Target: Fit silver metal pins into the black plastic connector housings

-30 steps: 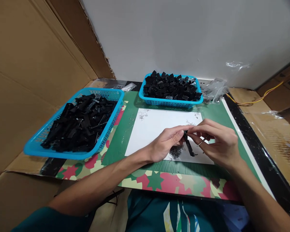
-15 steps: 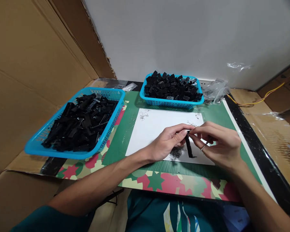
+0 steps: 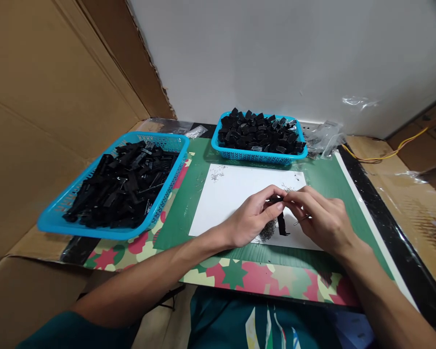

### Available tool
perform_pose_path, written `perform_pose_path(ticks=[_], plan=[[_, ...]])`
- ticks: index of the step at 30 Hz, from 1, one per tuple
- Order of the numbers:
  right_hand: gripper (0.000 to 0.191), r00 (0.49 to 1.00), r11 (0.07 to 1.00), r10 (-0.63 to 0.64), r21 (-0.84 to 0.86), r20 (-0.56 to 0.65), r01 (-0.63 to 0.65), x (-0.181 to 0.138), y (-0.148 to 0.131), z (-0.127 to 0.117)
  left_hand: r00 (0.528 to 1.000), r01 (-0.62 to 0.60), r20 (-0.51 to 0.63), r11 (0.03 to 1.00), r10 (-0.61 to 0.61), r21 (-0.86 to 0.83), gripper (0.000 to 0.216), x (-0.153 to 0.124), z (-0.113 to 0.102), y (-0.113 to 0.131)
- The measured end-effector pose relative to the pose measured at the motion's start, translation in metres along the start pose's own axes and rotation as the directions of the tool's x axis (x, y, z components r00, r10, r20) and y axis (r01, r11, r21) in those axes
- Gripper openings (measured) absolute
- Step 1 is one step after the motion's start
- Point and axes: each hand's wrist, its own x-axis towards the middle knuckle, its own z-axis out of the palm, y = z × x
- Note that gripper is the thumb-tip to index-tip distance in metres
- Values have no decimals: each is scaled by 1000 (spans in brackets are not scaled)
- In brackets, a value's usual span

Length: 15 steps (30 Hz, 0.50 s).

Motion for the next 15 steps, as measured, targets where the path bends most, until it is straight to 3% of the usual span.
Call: perform_pose_path(ticks=[5, 12, 15], plan=[[8, 1000, 1000, 14, -9, -10, -14, 0, 0, -1, 997, 7, -74, 998, -2, 64, 29, 0, -2, 1], [18, 999, 999, -27, 18, 28, 27, -9, 0, -1, 999, -3, -33, 980, 10, 199, 31, -3, -1, 8], [18, 1000, 997, 14, 77, 3, -14, -7, -3, 0, 1000, -1, -17, 975, 5, 221, 32, -4, -1, 10]])
